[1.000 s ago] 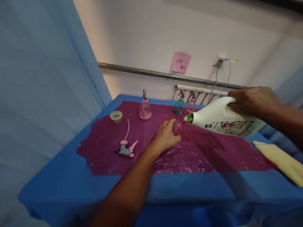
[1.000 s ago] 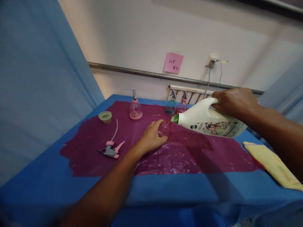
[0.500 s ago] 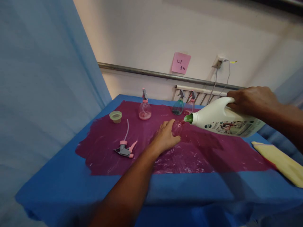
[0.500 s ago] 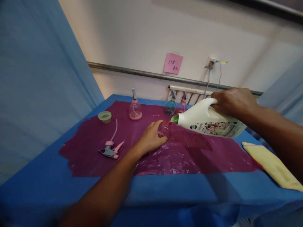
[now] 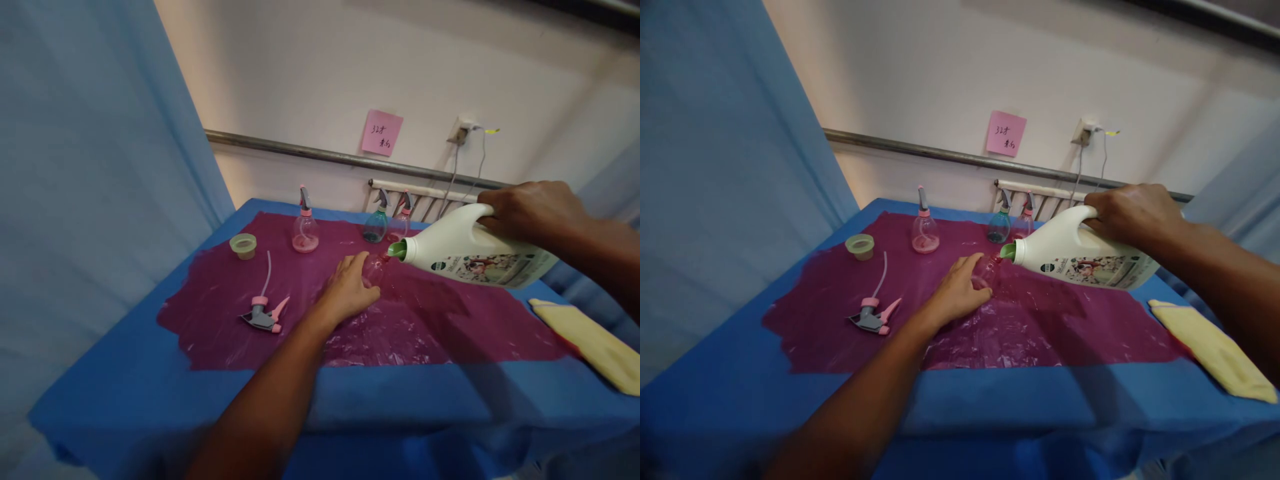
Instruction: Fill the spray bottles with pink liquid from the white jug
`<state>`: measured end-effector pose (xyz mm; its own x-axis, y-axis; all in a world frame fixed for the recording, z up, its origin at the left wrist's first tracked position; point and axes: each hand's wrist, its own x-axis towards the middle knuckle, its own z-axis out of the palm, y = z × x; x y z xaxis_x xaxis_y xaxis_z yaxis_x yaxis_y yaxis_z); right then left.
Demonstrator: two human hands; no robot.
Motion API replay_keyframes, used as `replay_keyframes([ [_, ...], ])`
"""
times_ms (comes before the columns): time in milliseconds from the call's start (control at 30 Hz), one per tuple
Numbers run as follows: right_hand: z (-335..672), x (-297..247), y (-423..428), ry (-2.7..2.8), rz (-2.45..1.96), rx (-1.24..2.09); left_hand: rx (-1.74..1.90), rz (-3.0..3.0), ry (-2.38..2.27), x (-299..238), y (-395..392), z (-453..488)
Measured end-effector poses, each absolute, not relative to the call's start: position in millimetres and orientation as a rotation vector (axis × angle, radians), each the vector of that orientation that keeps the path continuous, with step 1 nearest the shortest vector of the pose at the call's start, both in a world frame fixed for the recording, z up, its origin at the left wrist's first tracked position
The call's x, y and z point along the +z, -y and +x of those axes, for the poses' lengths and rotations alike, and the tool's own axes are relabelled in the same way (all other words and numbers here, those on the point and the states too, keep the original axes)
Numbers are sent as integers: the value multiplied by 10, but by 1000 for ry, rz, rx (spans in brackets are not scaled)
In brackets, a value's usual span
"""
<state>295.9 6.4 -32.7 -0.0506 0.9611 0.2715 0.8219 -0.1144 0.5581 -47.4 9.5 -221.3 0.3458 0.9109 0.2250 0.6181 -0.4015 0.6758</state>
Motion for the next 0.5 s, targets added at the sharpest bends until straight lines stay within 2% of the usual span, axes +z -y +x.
replay_keyframes([
  [500,2894,-302,-30,-1934,2008,881,802,2138,-1324,-2194,-86,-479],
])
